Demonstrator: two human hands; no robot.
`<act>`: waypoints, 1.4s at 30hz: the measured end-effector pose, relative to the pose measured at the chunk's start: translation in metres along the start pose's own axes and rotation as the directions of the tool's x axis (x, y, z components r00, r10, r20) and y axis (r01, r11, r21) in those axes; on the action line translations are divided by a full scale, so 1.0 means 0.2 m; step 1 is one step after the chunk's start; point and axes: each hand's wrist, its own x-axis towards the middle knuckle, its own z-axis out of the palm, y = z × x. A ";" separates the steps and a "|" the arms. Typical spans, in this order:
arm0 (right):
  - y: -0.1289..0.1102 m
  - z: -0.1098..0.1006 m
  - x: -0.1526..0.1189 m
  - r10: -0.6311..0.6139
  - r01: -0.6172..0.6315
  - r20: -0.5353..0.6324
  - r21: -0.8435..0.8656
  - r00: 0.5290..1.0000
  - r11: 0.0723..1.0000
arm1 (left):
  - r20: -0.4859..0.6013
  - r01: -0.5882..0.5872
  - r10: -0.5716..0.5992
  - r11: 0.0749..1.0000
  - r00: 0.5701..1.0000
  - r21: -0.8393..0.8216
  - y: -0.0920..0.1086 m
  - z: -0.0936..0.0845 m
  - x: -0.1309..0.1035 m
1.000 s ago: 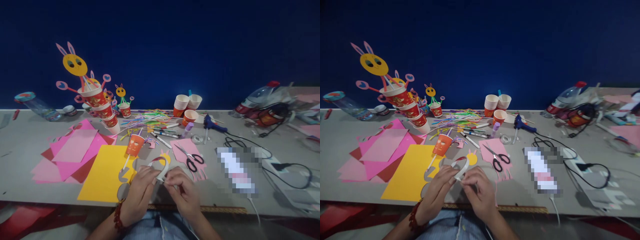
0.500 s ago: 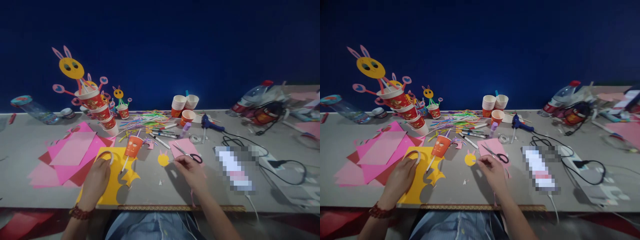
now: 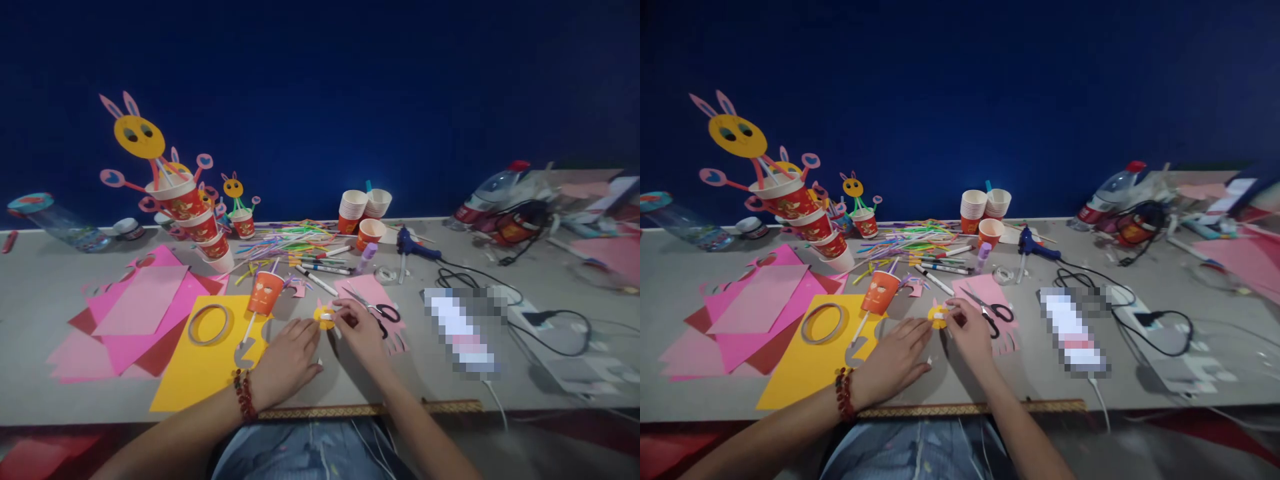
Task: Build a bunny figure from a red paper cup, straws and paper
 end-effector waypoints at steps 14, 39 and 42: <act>-0.02 0.03 0.00 -0.035 0.031 -0.012 -0.249 0.999 0.968 | -0.007 0.014 -0.014 1.000 1.000 0.016 -0.01 0.07 0.00; -0.06 0.00 -0.06 -0.306 0.337 0.180 -0.724 0.935 0.602 | 0.036 -0.019 0.020 0.999 0.999 -0.035 -0.04 0.03 0.04; -0.04 -0.02 -0.10 -0.305 0.428 0.306 -0.737 0.902 0.523 | 0.037 -0.010 0.012 0.999 0.999 -0.052 -0.04 0.03 0.04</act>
